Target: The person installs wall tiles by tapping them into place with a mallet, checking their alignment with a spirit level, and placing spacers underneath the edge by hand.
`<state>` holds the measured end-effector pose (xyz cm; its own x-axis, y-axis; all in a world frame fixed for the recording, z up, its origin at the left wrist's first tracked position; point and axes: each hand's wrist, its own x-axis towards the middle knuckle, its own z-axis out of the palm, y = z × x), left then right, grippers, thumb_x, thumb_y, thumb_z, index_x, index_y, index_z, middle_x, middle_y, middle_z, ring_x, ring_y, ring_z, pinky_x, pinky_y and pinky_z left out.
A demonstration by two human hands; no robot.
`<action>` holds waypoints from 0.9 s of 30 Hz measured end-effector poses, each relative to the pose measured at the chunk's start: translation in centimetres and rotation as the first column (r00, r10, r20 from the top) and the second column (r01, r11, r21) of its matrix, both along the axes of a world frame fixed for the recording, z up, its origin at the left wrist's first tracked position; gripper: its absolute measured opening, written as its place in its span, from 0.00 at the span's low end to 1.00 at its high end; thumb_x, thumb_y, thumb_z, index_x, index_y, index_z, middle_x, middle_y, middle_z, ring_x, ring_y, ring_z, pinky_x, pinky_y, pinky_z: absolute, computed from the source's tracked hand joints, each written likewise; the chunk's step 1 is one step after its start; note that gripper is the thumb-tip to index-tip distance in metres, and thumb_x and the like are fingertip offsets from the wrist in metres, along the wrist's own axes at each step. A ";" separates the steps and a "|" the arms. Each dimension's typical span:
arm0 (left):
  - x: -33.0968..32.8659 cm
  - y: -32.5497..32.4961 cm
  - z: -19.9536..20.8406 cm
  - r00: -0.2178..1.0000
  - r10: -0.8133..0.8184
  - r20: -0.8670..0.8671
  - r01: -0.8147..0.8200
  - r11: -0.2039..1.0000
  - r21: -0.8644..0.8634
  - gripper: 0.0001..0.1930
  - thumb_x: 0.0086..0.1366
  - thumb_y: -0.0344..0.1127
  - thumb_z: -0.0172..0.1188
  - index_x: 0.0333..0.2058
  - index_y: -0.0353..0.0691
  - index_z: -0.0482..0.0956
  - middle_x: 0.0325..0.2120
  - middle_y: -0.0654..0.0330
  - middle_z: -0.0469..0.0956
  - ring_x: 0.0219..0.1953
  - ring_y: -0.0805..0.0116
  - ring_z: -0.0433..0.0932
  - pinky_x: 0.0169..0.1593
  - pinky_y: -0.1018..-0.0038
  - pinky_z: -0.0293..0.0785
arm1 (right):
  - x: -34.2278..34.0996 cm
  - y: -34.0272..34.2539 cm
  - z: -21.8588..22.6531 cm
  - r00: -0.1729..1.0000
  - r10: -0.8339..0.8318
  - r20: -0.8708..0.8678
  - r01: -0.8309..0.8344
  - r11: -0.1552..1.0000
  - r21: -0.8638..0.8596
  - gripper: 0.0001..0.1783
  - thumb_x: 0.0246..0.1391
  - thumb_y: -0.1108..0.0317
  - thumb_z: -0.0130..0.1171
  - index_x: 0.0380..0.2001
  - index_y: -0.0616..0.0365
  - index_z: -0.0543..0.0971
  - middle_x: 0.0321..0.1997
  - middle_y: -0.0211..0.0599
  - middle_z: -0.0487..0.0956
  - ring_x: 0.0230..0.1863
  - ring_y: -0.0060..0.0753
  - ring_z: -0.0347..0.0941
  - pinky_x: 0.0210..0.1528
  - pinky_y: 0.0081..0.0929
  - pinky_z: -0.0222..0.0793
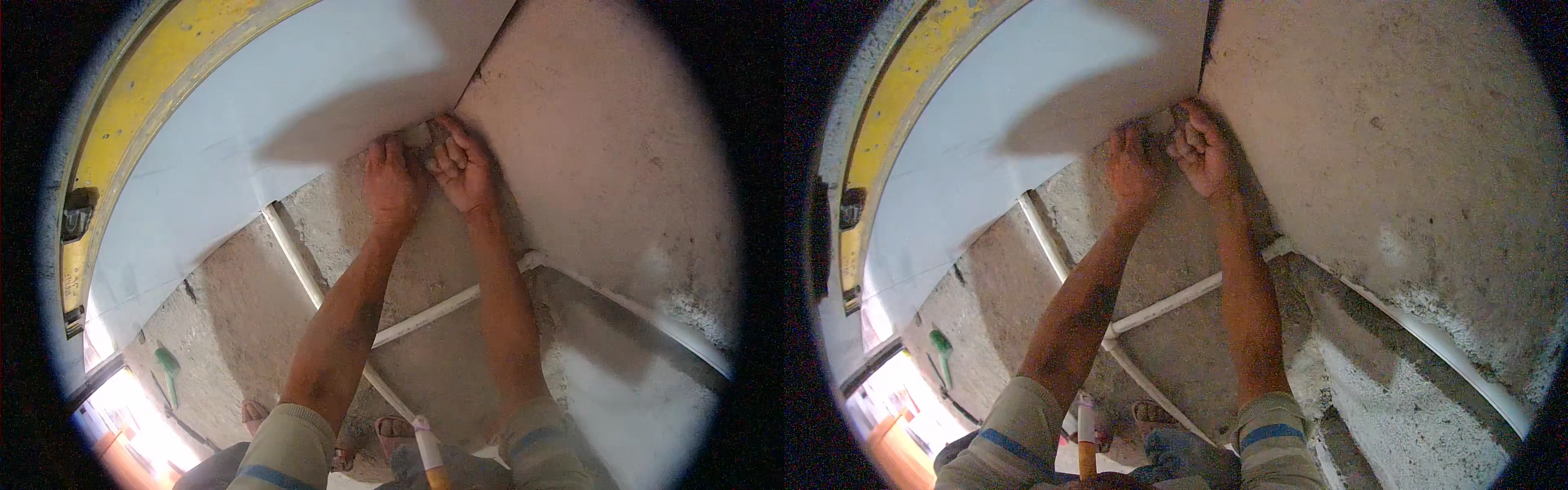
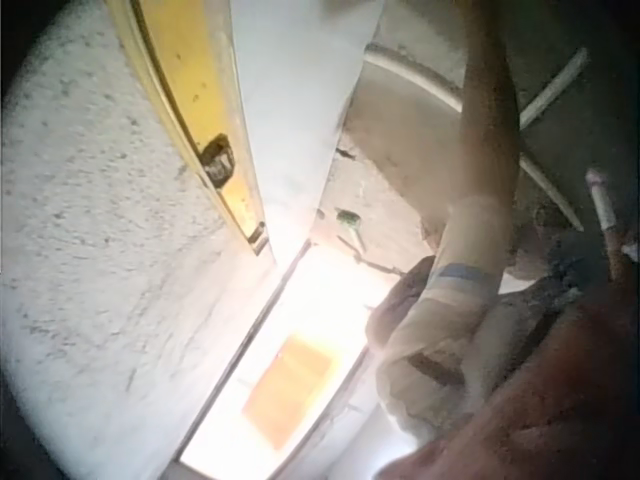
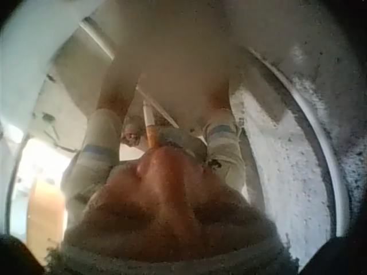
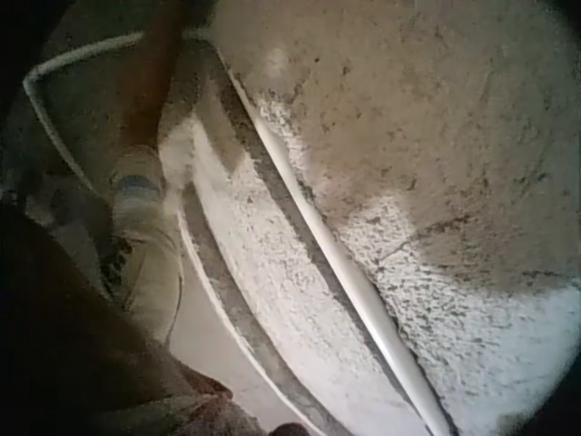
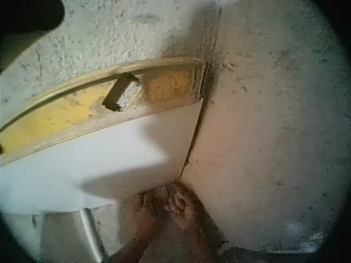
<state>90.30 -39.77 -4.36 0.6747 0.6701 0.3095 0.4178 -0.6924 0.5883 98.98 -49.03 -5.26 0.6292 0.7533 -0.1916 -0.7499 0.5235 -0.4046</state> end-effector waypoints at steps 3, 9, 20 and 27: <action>0.1 0.1 -0.1 1.000 -0.017 -0.006 0.018 0.999 0.035 0.17 0.56 0.34 0.55 0.45 0.37 0.70 0.40 0.47 0.70 0.42 0.44 0.72 0.42 0.55 0.71 | -0.1 0.0 0.0 0.997 0.040 0.067 -0.043 0.998 0.054 0.16 0.58 0.63 0.52 0.49 0.50 0.73 0.16 0.18 0.54 0.18 0.19 0.54 0.33 0.25 0.61; 0.0 0.3 0.2 0.999 -0.022 -0.043 0.018 0.997 -0.080 0.20 0.56 0.42 0.59 0.45 0.37 0.72 0.44 0.48 0.71 0.44 0.47 0.73 0.45 0.58 0.72 | 0.1 -0.1 -0.4 0.998 0.054 0.038 -0.057 0.996 0.076 0.18 0.57 0.63 0.51 0.51 0.50 0.72 0.16 0.18 0.54 0.18 0.18 0.54 0.34 0.24 0.62; 0.7 0.2 0.1 0.998 0.022 -0.056 -0.022 1.000 0.001 0.18 0.54 0.43 0.62 0.39 0.40 0.72 0.39 0.50 0.72 0.41 0.48 0.73 0.39 0.57 0.73 | 0.3 -0.4 -0.4 0.999 0.043 0.000 -0.043 0.999 0.024 0.20 0.56 0.65 0.52 0.52 0.53 0.71 0.14 0.19 0.54 0.16 0.17 0.53 0.31 0.22 0.61; 0.6 -0.1 1.0 0.997 0.041 -0.070 -0.043 0.999 -0.027 0.20 0.55 0.45 0.61 0.42 0.40 0.72 0.41 0.50 0.73 0.42 0.46 0.74 0.41 0.56 0.74 | 0.5 -0.4 -0.5 0.997 0.075 0.004 -0.075 0.996 0.052 0.20 0.56 0.64 0.53 0.53 0.51 0.71 0.13 0.19 0.53 0.15 0.18 0.51 0.29 0.21 0.60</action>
<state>90.89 -39.83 -3.38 0.6652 0.7061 0.2428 0.4866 -0.6566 0.5762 99.48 -49.45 -5.77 0.5710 0.8071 -0.1500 -0.7871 0.4862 -0.3796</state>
